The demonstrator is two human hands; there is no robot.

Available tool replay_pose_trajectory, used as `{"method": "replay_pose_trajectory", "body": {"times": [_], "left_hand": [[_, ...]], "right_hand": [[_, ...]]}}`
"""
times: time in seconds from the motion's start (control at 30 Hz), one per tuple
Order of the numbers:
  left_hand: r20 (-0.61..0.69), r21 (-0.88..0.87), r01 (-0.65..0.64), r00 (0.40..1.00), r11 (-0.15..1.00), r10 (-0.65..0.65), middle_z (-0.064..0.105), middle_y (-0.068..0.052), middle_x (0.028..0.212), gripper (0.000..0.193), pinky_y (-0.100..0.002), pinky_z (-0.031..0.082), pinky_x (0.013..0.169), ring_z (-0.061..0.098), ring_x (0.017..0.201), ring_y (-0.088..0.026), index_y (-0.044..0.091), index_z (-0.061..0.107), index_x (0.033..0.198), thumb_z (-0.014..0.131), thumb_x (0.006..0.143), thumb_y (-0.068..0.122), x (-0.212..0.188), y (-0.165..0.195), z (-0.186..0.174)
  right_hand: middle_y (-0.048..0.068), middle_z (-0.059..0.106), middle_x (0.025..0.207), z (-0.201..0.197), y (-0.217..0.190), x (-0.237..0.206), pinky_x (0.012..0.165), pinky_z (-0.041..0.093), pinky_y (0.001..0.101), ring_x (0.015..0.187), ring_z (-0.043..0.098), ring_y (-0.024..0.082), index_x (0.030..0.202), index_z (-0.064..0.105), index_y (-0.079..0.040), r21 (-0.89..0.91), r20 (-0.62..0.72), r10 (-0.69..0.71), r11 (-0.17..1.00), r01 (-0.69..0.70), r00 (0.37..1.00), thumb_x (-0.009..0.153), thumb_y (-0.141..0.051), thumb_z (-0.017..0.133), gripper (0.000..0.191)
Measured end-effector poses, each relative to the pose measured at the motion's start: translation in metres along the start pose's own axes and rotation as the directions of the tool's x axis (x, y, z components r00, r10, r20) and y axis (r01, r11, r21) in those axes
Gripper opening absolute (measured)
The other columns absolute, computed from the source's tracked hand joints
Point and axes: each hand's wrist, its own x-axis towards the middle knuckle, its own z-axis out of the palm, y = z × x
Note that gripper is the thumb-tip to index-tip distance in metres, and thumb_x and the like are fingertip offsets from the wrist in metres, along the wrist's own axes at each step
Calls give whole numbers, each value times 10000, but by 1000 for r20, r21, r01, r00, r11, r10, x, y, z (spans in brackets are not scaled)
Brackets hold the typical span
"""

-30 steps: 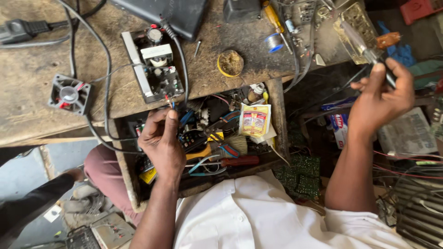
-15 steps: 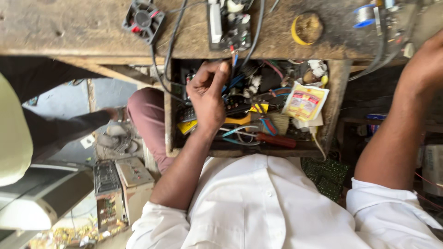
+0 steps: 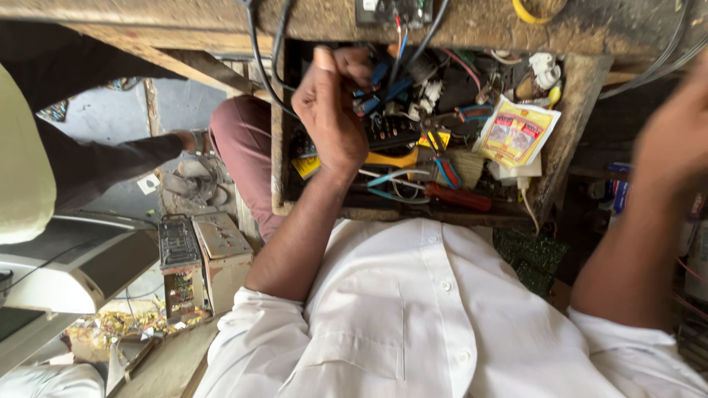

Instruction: The person sits on the floor at a cluttered electronics repair bench and solders wires onto a circuit board using a soldering iron and solder, holding the wire in place with one hand. Afterwards, the person takes a roll of red electrical tape and wraps tape around the soldered wire joint by hand.

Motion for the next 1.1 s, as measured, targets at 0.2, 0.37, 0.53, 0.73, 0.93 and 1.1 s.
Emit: {"method": "replay_pose_trajectory", "body": {"times": [0.2,0.37,0.53,0.73,0.93,1.1], "left_hand": [[-61,77,-36,997,996,41,665,-94,783,591,-259,341,677,493,678,-109,-79,744,1000,475,1154,424,-11,-7,-3],[18,63,-174,985,983,173,651,-102,862,586,-269,458,751,571,766,-166,-73,711,1092,419,1179,428,-21,8,-19],[45,127,-257,966,958,253,634,-86,887,543,-246,489,642,622,696,-157,-40,679,1121,358,1161,396,-41,41,-61],[-40,316,-286,948,905,314,661,-100,947,431,-295,535,751,659,820,-182,-38,695,1146,462,1124,324,-69,58,-86],[321,836,-400,912,375,256,671,-112,941,232,-395,507,798,643,849,-271,-1,685,1087,778,935,147,-74,62,-63],[656,751,-656,754,75,23,659,-141,1152,409,-443,483,915,607,1047,-337,0,682,1201,831,864,177,-60,52,-27]], "right_hand": [[196,666,1045,5,-47,-107,813,558,427,938,669,329,1168,686,39,-210,419,-295,888,408,859,1009,62,738,169],[166,696,1060,8,-36,-142,864,566,438,954,674,336,1210,697,35,-113,504,-295,909,401,811,930,91,802,304],[160,701,1081,-5,-7,-143,904,570,419,993,681,326,1281,689,25,-140,480,-301,901,410,824,996,104,794,313],[135,705,1054,-2,8,-141,900,561,417,985,673,319,1270,692,37,-163,478,-315,886,435,820,1059,90,781,235],[145,707,1073,4,5,-131,908,554,424,995,674,327,1252,684,38,-223,418,-339,861,457,843,1066,66,767,206],[144,705,1084,7,-2,-120,878,558,431,1011,668,337,1247,698,23,-243,364,-326,871,426,873,999,63,763,259]]}}
